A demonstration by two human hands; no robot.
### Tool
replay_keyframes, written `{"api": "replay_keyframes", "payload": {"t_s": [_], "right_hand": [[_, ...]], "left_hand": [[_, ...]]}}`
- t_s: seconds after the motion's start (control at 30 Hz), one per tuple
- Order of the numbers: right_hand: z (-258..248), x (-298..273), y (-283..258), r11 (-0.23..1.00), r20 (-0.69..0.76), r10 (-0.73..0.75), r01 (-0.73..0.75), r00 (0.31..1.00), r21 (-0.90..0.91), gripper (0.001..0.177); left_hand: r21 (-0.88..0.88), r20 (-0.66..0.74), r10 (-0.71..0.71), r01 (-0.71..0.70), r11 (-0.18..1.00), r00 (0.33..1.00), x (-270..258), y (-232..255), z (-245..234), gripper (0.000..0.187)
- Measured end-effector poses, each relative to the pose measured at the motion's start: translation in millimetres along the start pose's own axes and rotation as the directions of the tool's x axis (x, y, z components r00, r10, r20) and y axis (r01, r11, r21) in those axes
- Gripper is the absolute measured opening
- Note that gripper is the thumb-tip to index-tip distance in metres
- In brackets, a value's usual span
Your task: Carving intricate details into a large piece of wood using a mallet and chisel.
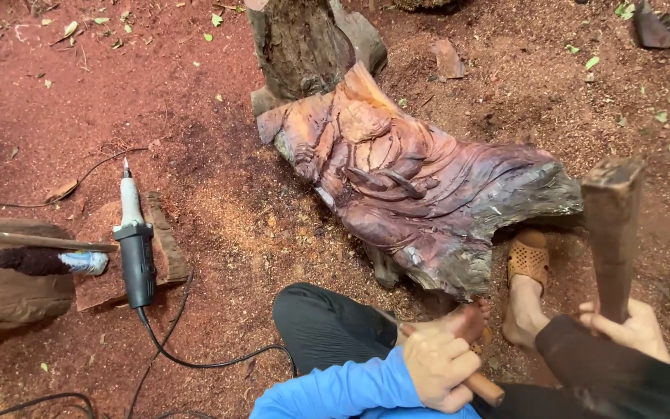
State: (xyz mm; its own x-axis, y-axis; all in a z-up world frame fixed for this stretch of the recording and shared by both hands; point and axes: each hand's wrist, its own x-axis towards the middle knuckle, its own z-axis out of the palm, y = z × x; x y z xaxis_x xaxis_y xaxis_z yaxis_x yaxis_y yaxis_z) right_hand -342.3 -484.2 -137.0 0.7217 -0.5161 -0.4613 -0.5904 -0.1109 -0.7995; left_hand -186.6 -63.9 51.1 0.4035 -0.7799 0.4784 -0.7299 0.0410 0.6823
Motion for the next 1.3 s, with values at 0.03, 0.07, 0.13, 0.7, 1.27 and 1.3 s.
{"api": "replay_keyframes", "payload": {"t_s": [0.03,0.07,0.13,0.7,1.27,1.3], "right_hand": [[-5,1,2,0.998,0.028,0.038,-0.036,0.999,-0.056,0.028],[1,4,18,0.998,0.028,0.032,-0.031,0.999,-0.059,0.028],[14,9,52,0.995,0.119,-0.085,0.078,0.989,0.068,0.023],[-18,67,-118,0.602,-0.225,-0.721,0.753,0.656,0.267,0.041],[87,72,-166,0.676,-0.182,-0.708,0.729,0.682,0.102,0.018],[89,70,-170,0.840,-0.062,-0.543,0.541,0.837,-0.045,0.012]], "left_hand": [[-0.007,-0.021,0.065,-0.065,0.998,0.998,14,2,-5,0.024],[-0.004,-0.026,0.067,-0.067,0.998,0.997,27,-1,-3,0.024],[0.141,-0.010,0.210,-0.207,0.968,0.978,52,-9,1,0.022],[0.441,-0.466,0.186,0.045,0.896,0.865,219,-187,42,0.024],[0.407,-0.531,0.003,0.252,0.878,0.847,228,-231,40,0.022],[0.385,-0.465,-0.126,0.328,0.863,0.876,227,-241,37,0.010]]}}
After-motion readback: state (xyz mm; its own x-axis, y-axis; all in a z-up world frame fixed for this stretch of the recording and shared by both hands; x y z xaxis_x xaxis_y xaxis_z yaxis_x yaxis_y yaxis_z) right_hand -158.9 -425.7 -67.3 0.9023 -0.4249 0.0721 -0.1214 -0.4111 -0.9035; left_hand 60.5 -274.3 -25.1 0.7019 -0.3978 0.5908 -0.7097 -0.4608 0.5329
